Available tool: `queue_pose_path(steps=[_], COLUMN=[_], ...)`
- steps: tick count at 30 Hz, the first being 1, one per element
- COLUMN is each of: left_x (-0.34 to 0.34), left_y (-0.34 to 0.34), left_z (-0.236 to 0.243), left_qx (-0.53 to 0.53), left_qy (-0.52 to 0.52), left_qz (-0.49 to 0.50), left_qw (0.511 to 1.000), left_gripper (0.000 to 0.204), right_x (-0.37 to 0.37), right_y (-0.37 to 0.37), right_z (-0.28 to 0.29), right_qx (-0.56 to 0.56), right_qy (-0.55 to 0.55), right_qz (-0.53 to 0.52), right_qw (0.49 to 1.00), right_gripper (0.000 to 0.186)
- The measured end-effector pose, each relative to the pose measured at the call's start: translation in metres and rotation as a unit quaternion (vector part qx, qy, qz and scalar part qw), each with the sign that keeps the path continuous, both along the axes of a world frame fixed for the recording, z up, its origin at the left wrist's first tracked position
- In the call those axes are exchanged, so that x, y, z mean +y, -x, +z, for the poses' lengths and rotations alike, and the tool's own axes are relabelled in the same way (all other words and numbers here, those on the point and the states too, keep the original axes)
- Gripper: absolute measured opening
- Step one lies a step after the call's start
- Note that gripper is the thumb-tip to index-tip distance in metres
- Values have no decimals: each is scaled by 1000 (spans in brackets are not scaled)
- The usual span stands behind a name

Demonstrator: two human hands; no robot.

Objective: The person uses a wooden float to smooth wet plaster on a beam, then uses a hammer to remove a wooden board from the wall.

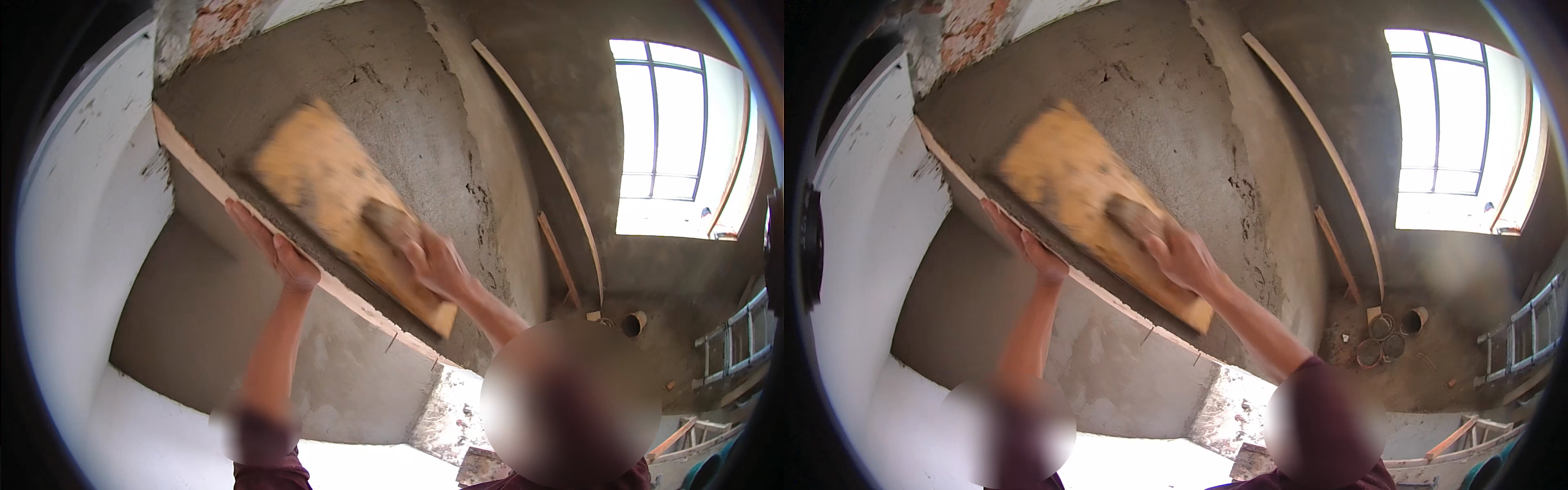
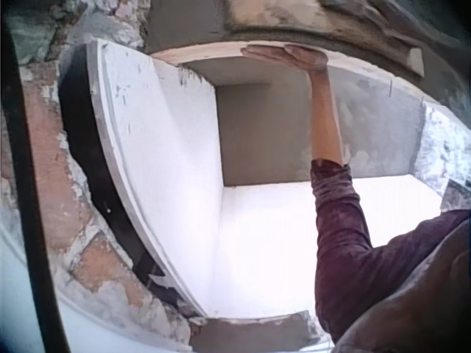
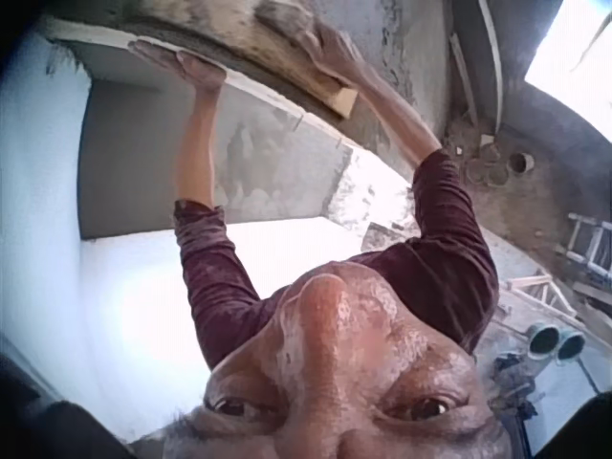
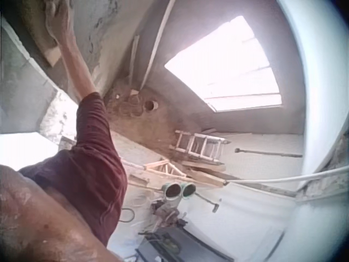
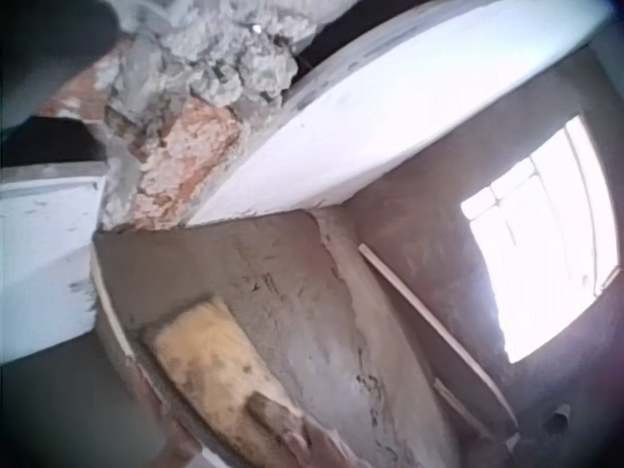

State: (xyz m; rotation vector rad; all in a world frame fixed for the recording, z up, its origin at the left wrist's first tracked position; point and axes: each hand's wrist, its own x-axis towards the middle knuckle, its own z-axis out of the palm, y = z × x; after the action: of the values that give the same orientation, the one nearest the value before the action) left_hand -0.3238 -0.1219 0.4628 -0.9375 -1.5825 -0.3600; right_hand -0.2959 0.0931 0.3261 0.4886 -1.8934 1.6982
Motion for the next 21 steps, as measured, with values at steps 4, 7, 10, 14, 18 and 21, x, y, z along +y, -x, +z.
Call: queue_pose_path(steps=[4, 7, 10, 14, 18, 21], left_x=[3, 13, 10, -6, 8, -20], left_y=[-8, -2, -2, -4, 3, 2], left_z=[-4, -4, -2, 0, 1, -6], left_qx=[-41, -30, -21, -23, 41, 128], left_qy=[-42, -37, -23, -9, 46, 173], left_qz=[-6, 24, 53, 41, 23, 84], left_qw=[998, 999, 998, 999, 998, 973], left_gripper=[68, 69, 70, 71, 70, 69], right_x=[16, 53, 53, -9, -38, -26], right_y=[60, 118, 125, 21, -31, -12], right_z=[82, 75, 3, -118, -107, -15], right_qx=[33, 42, -12, -137, 43, -27], right_qy=[18, 110, 88, 131, 139, -45], right_qz=[-44, -145, -145, -13, -33, -11], right_qw=[998, 982, 985, 982, 989, 999], right_gripper=[49, 54, 62, 53, 40, 41])
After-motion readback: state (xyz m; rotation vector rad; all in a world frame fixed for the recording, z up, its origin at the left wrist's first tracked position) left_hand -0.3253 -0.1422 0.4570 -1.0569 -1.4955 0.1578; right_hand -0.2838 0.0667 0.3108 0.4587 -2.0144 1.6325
